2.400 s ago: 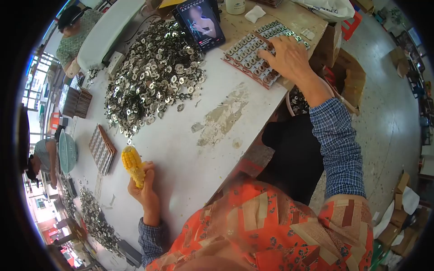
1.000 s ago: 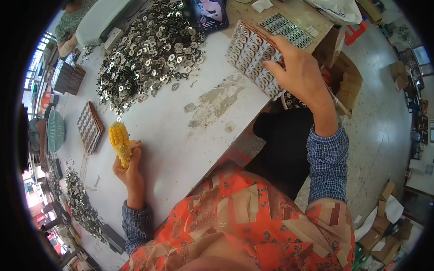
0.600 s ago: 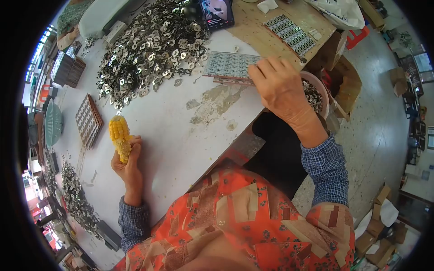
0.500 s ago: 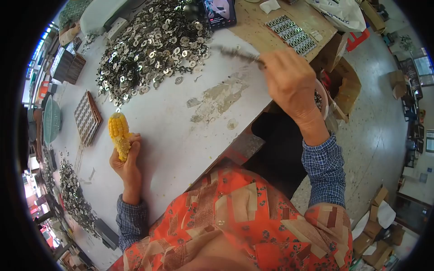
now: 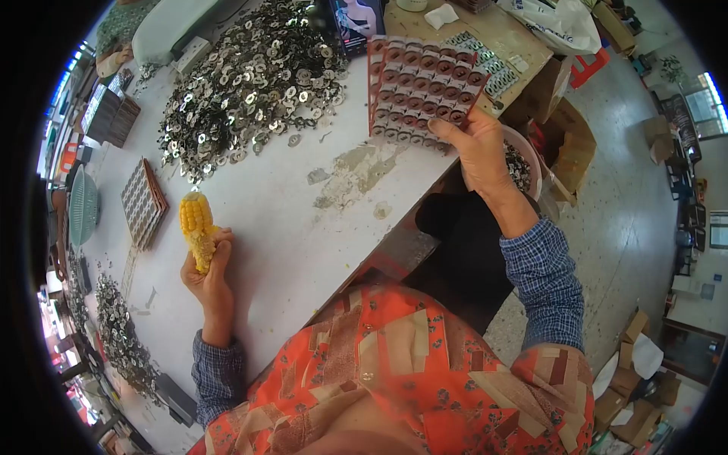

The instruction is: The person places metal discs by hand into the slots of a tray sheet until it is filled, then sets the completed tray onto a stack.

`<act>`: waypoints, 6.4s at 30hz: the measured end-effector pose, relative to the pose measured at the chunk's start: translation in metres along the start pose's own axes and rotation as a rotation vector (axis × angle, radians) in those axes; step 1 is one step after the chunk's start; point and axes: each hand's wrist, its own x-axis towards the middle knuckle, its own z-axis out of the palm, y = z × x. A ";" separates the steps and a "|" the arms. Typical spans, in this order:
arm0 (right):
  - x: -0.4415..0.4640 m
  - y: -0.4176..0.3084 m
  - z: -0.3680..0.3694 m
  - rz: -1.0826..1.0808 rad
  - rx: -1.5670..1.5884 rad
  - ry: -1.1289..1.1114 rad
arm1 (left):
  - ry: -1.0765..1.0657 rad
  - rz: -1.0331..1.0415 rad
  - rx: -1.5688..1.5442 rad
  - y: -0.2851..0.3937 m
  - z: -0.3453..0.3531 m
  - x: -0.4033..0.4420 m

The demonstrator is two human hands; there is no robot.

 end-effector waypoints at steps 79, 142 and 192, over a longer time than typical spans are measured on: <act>-0.058 -0.014 0.076 0.146 -0.997 0.052 | -0.014 -0.021 -0.031 -0.009 -0.012 -0.004; 0.190 -0.077 -0.149 -0.312 -0.943 -0.026 | 0.044 -0.084 0.112 -0.005 -0.008 -0.011; 0.048 -0.070 0.170 -1.157 -0.681 -0.668 | 0.161 0.328 0.339 0.000 0.013 -0.022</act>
